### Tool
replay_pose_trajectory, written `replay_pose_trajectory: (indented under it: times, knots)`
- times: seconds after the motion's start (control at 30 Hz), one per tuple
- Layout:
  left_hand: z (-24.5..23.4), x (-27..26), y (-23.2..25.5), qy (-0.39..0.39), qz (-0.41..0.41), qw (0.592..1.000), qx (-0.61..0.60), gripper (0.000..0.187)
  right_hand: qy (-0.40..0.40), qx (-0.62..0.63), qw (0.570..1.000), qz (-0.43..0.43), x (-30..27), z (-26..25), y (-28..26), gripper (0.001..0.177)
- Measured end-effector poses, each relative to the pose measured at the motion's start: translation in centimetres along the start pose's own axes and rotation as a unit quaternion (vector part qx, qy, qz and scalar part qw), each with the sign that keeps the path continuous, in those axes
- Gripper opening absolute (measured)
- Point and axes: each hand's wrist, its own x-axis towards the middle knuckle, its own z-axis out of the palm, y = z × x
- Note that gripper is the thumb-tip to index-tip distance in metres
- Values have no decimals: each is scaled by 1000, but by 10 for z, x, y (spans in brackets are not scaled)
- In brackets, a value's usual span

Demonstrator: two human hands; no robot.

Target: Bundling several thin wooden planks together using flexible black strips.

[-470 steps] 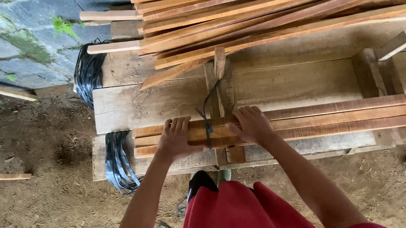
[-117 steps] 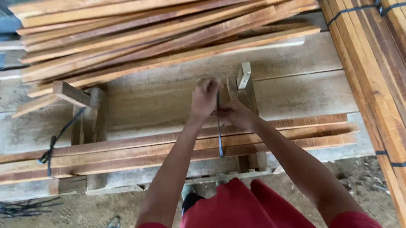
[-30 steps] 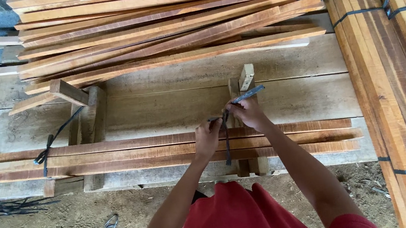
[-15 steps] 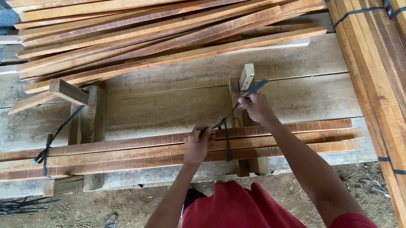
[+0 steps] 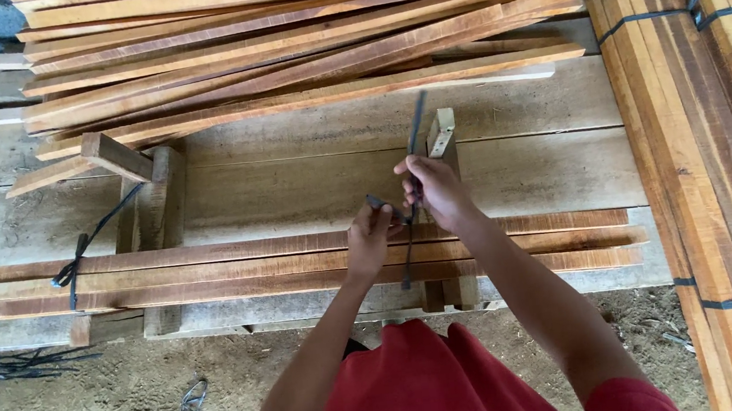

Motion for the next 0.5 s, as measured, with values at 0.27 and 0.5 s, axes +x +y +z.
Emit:
replay_pose_trajectory:
  times: [0.27,0.5]
  knots:
    - [4,-4,2,-17,13,993,-115,25,164,8,985,59,37,-1,25,33]
    - [-3,-8,-37,-48,29,996,-70,32,253,144,954,79,99,-8,69,28]
